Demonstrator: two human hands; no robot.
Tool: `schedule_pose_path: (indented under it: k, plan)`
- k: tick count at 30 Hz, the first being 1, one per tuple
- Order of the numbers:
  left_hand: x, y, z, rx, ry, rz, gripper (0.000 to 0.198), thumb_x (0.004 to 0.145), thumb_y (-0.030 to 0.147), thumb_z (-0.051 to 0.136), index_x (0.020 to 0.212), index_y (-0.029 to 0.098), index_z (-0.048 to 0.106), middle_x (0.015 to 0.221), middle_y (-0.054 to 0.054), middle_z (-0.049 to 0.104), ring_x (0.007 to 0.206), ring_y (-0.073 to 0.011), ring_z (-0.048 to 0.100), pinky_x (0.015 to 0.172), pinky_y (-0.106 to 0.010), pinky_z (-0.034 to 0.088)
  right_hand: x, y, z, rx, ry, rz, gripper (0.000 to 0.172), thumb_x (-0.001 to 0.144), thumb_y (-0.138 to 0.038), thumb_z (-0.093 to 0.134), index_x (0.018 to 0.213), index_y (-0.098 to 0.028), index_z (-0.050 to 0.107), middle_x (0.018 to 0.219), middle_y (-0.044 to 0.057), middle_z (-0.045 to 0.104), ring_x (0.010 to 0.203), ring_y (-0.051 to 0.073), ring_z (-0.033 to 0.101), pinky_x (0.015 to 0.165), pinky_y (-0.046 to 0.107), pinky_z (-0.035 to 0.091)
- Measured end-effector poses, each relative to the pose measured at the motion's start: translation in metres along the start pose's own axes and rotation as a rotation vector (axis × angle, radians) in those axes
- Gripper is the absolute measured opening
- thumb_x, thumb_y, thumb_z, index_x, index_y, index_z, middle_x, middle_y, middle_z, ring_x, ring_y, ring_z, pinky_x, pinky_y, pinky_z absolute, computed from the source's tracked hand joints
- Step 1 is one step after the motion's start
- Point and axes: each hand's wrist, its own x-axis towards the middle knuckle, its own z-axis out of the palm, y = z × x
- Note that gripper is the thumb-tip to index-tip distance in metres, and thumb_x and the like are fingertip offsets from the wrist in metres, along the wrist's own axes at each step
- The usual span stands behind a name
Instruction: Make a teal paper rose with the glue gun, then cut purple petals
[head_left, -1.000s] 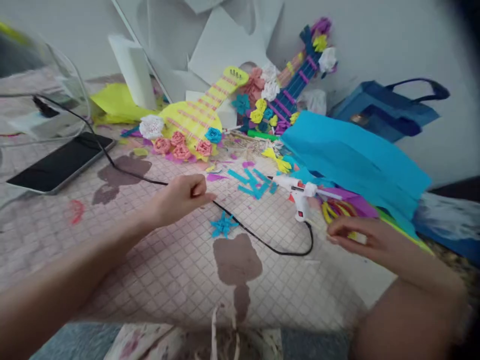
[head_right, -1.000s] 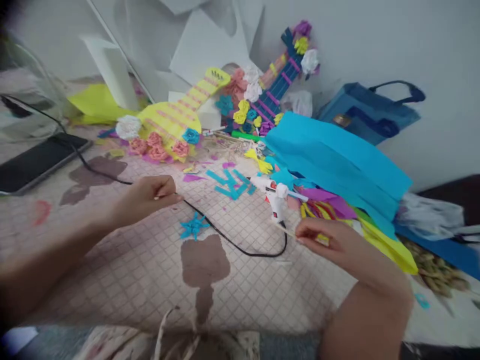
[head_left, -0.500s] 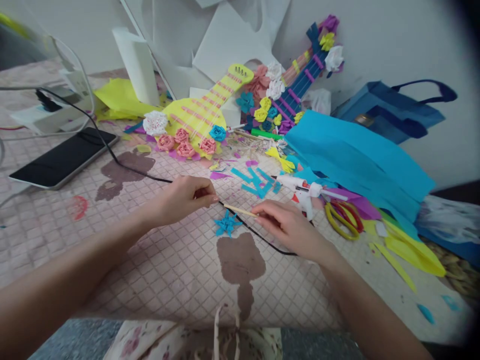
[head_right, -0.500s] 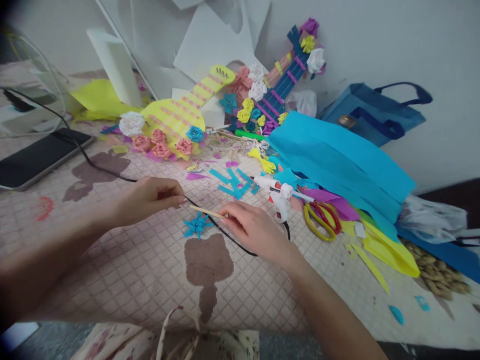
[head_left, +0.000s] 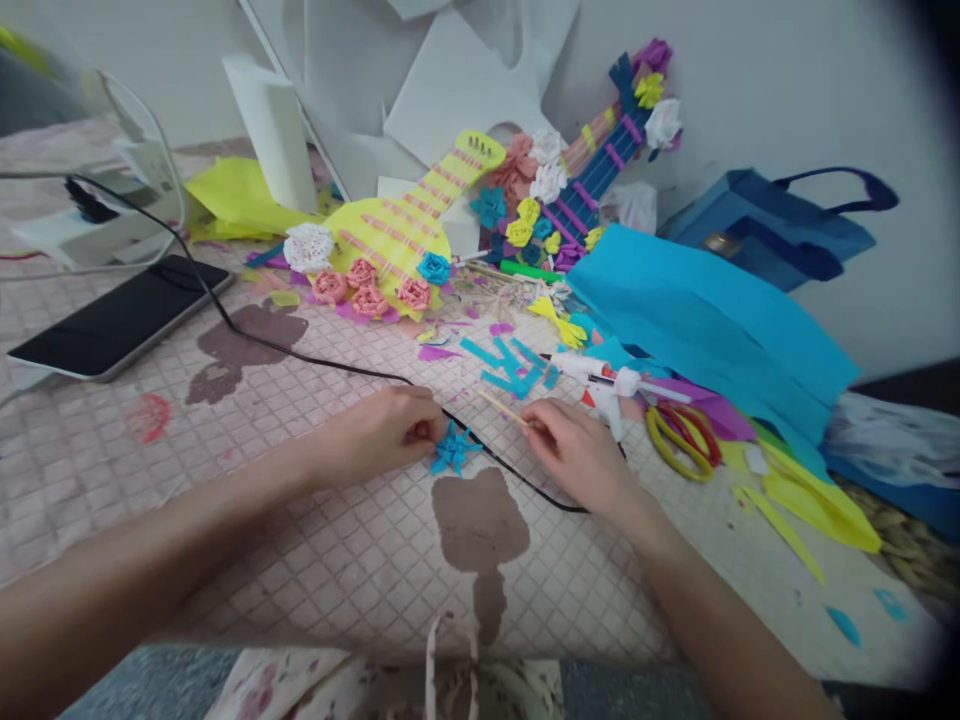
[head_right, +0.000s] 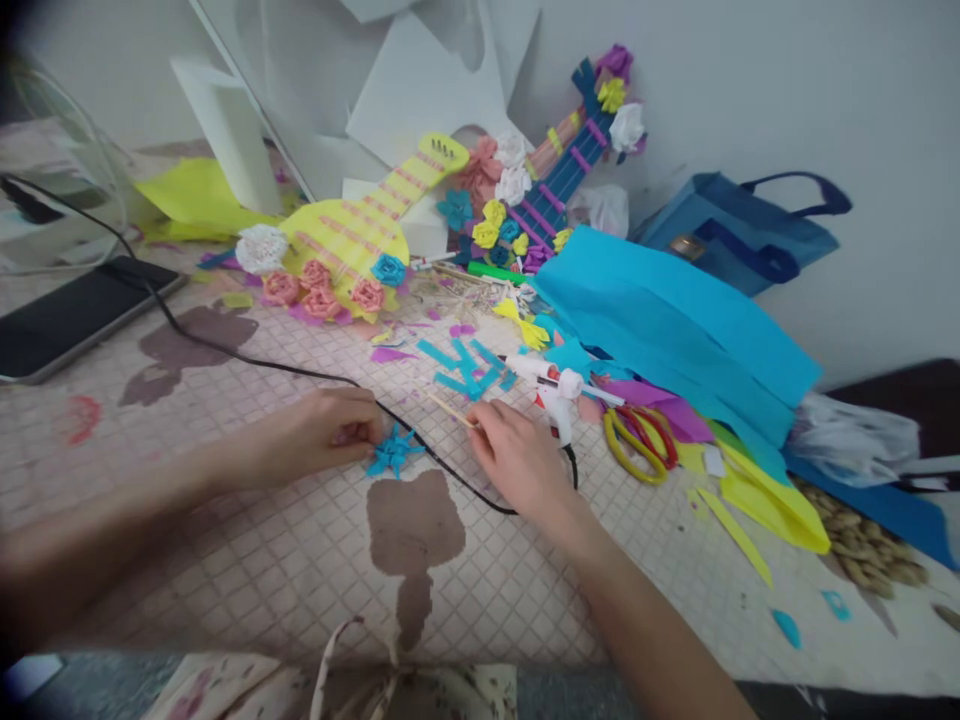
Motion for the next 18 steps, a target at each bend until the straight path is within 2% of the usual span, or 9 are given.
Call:
schedule_pose_path:
  k: [5, 8, 10, 13, 15, 17, 18]
  plan:
    - [-0.003, -0.002, -0.01, -0.065, 0.041, -0.088, 0.008, 0.078, 0.019, 0.056, 0.077, 0.016, 0.064, 0.073, 0.001, 0.061, 0.064, -0.0099, 0.053, 0.06, -0.021, 0.04, -0.001, 0.004, -0.009, 0.046, 0.085, -0.019, 0.011, 0.09, -0.021, 0.047, 0.094, -0.02, 0.058, 0.093, 0.004, 0.063, 0.082, 0.017, 0.059, 0.071, 0.027, 0.042]
    - [-0.003, -0.004, -0.012, -0.133, 0.074, -0.149, 0.01, 0.078, 0.024, 0.057, 0.079, 0.016, 0.064, 0.071, 0.001, 0.063, 0.061, -0.0095, 0.053, 0.057, -0.02, 0.04, -0.003, 0.009, -0.024, 0.037, 0.128, -0.014, 0.016, 0.091, -0.021, 0.046, 0.081, -0.019, 0.058, 0.081, 0.001, 0.063, 0.073, 0.014, 0.057, 0.067, 0.026, 0.039]
    - [-0.003, -0.004, -0.011, -0.173, 0.093, -0.166, 0.012, 0.079, 0.026, 0.057, 0.079, 0.016, 0.063, 0.067, 0.001, 0.062, 0.058, -0.0091, 0.052, 0.055, -0.02, 0.04, -0.007, 0.014, -0.034, 0.004, 0.072, 0.002, 0.023, 0.092, -0.025, 0.047, 0.071, -0.019, 0.055, 0.069, -0.001, 0.06, 0.066, 0.014, 0.055, 0.063, 0.026, 0.036]
    - [-0.001, -0.002, -0.008, -0.196, 0.151, -0.181, 0.012, 0.079, 0.027, 0.057, 0.078, 0.016, 0.061, 0.065, 0.002, 0.06, 0.057, -0.0088, 0.05, 0.054, -0.019, 0.039, -0.018, 0.03, -0.047, -0.042, -0.062, 0.023, 0.03, 0.091, -0.031, 0.047, 0.064, -0.02, 0.053, 0.061, -0.002, 0.057, 0.062, 0.014, 0.053, 0.059, 0.027, 0.033]
    - [0.0, 0.0, -0.007, -0.2, 0.194, -0.179, 0.011, 0.079, 0.026, 0.056, 0.077, 0.016, 0.06, 0.065, 0.002, 0.058, 0.058, -0.0088, 0.05, 0.055, -0.02, 0.04, -0.027, 0.046, -0.052, -0.045, -0.086, 0.088, 0.034, 0.089, -0.036, 0.048, 0.059, -0.02, 0.051, 0.056, -0.002, 0.053, 0.055, 0.013, 0.049, 0.051, 0.026, 0.03]
    - [0.001, -0.001, -0.006, -0.2, 0.229, -0.174, 0.011, 0.08, 0.026, 0.055, 0.078, 0.016, 0.06, 0.065, 0.002, 0.058, 0.059, -0.0092, 0.05, 0.056, -0.02, 0.04, -0.034, 0.064, -0.052, -0.017, 0.0, 0.25, 0.039, 0.087, -0.044, 0.049, 0.056, -0.02, 0.05, 0.05, -0.002, 0.05, 0.048, 0.013, 0.046, 0.047, 0.026, 0.03]
    - [0.001, -0.001, -0.006, -0.198, 0.244, -0.172, 0.011, 0.08, 0.026, 0.054, 0.08, 0.016, 0.06, 0.066, 0.002, 0.058, 0.06, -0.0095, 0.051, 0.056, -0.02, 0.041, -0.036, 0.072, -0.05, 0.018, 0.066, 0.327, 0.037, 0.085, -0.047, 0.051, 0.059, -0.02, 0.053, 0.052, -0.002, 0.053, 0.049, 0.013, 0.048, 0.047, 0.026, 0.032]
